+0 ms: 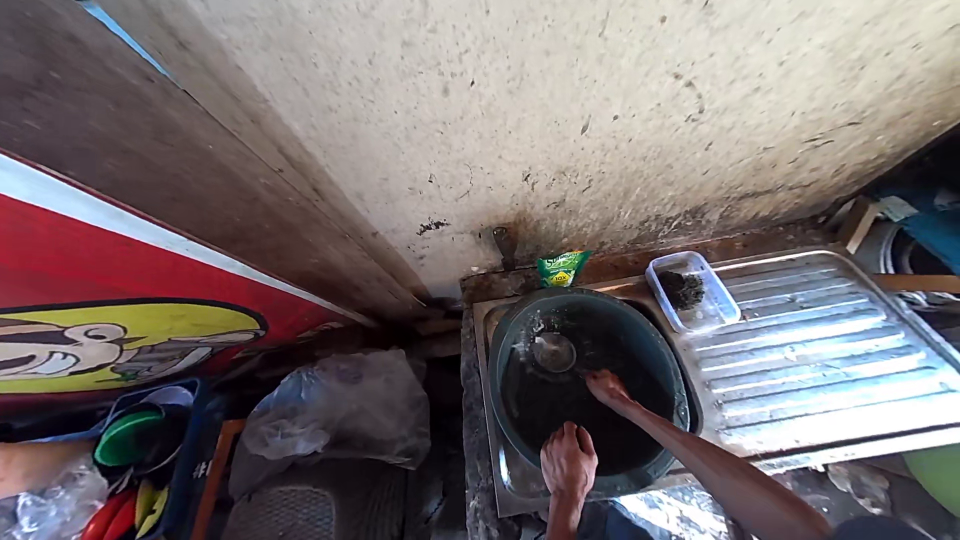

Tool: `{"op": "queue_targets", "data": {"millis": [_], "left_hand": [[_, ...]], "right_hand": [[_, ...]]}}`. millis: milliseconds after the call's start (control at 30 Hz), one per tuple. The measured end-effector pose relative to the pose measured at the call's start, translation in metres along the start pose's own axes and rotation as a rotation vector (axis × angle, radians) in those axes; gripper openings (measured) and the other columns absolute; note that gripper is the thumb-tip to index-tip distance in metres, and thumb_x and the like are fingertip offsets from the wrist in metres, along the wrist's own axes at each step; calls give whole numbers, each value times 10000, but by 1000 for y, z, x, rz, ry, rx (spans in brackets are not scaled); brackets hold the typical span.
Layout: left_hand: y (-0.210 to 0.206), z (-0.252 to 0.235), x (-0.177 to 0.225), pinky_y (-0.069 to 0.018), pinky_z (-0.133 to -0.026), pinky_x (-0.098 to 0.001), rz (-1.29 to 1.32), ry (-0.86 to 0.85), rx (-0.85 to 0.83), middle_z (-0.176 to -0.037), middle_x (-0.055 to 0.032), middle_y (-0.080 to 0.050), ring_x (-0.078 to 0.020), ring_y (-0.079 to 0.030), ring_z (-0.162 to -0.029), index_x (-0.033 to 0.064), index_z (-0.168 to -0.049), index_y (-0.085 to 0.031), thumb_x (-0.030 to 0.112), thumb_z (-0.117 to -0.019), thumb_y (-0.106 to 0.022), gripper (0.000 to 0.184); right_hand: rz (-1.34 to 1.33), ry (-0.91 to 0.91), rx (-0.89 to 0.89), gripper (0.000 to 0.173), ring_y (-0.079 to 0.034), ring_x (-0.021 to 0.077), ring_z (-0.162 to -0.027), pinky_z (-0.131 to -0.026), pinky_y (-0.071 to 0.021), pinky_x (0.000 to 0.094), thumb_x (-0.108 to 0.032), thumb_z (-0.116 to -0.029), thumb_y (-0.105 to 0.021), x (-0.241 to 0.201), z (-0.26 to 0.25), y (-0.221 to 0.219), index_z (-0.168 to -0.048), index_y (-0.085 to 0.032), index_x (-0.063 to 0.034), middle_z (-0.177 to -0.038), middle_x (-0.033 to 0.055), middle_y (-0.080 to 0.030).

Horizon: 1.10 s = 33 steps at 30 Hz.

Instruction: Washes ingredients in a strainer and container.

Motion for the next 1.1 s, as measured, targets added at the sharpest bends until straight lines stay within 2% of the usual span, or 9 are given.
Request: {"op": "queue_targets", "data": {"millis": [133,267,433,600,700,800,933,1033,1100], "left_hand": [[0,-4,0,-555,-917,-455,13,1,23,-1089,-96,-756,-254,-716,-1071,108,-1190,-720,350,-1061,-410,414],[0,-4,-1,-561,-910,-459,23,-2,47,-1080,-94,-758,-257,-722,-1055,111,-1209,-715,369,-1059,-413,424],[-1,-4,-3,-563,-883,-510,157,33,91,-1022,-107,-758,-288,-732,-986,117,-1316,-657,520,-1067,-405,536],[22,-27,12,-594,-873,-452,1108,56,146,-1159,-240,-693,-295,-723,-969,-78,-1399,-477,369,-1115,-419,532],[55,-37,40,-627,-834,-421,1432,-14,199,-1193,-259,-658,-289,-723,-970,-90,-1399,-461,118,-1031,-617,450],[74,-40,59,-619,-787,-357,1302,-43,365,-990,-194,-718,-197,-724,-848,-117,-1168,-620,10,-966,-665,243],[87,-38,74,-570,-482,-317,1180,33,396,-703,-112,-718,-160,-671,-522,-61,-939,-675,177,-1004,-682,247],[91,-40,81,-586,-488,-340,1141,81,356,-679,-123,-700,-183,-671,-507,-56,-901,-660,250,-1043,-626,339],[90,-37,87,-621,-649,-344,1166,62,357,-808,-146,-720,-180,-714,-663,-79,-1005,-660,136,-1027,-633,218]], "right_hand": [[-26,27,49,540,-666,362,-972,-841,-496,563,-436,-1104,-391,-2,-5,-1,-998,-708,-12,-987,220,-687],[56,-37,-45,473,-635,394,-1185,-989,-477,593,-384,-1089,-428,5,-4,2,-1160,-713,-13,-1209,243,-684],[-52,98,111,564,-666,353,-903,-801,-490,569,-464,-1100,-386,5,42,14,-954,-707,-24,-900,188,-682],[-40,235,201,551,-660,351,-798,-730,-480,566,-439,-1095,-393,10,93,31,-902,-686,-14,-795,171,-656],[-25,327,238,532,-676,379,-787,-725,-493,587,-407,-1087,-413,17,110,37,-914,-706,1,-789,190,-674],[-77,462,343,536,-634,337,-639,-610,-470,548,-399,-1066,-431,22,120,39,-806,-676,1,-652,151,-606],[-93,525,374,540,-627,321,-617,-593,-464,527,-399,-1067,-437,21,129,55,-782,-674,-6,-624,137,-591],[-112,470,272,531,-630,310,-673,-643,-469,524,-394,-1078,-427,18,133,70,-806,-677,-13,-668,134,-605],[-130,408,184,527,-621,302,-711,-682,-469,519,-393,-1091,-414,15,134,77,-830,-672,-16,-705,128,-604]]}}
Point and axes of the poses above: each hand's wrist, its own z-axis away from the middle knuckle, its own y-axis out of the back of the hand, x = y × z, the point moved 1 cm from there along -z, towards the middle knuckle
